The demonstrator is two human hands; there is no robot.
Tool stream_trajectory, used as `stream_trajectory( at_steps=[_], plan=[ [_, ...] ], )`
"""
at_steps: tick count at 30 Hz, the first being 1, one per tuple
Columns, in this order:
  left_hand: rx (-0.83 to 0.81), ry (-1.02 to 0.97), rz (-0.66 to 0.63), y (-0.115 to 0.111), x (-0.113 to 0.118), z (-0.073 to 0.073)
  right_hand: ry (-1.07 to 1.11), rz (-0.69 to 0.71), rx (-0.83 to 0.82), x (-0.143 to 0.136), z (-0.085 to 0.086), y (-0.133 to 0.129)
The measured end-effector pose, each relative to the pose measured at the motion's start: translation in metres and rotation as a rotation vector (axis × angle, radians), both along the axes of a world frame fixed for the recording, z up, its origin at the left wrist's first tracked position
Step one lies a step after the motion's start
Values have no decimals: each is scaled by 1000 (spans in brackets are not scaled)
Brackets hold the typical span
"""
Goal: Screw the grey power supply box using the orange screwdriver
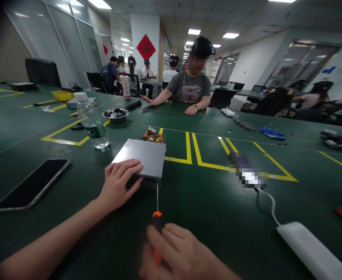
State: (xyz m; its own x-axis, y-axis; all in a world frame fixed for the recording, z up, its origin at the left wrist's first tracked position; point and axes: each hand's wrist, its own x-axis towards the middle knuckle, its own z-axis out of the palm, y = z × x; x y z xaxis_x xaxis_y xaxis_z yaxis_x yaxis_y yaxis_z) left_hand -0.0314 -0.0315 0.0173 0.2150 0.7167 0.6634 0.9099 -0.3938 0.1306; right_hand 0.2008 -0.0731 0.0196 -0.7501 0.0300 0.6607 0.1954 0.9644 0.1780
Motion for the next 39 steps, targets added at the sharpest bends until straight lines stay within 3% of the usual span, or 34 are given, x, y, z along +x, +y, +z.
stream_trajectory(
  at_steps=[12, 20, 28, 34, 39],
  plan=[
    [-16, -8, 4, -1, 1, 0, -79, -74, -74, -17, 12, -10],
    [6, -14, -4, -1, 1, 0, -23, 4, -81, -15, -4, -10],
    [-4, -14, 0, 0, 1, 0, -110, -122, -131, -22, 6, -15],
    [-9, -12, -5, -1, 1, 2, -8, -3, -127, -20, 1, -11],
    [-19, -17, -6, -1, 0, 1, 34, -18, -125, -16, -1, -9]
  ],
)
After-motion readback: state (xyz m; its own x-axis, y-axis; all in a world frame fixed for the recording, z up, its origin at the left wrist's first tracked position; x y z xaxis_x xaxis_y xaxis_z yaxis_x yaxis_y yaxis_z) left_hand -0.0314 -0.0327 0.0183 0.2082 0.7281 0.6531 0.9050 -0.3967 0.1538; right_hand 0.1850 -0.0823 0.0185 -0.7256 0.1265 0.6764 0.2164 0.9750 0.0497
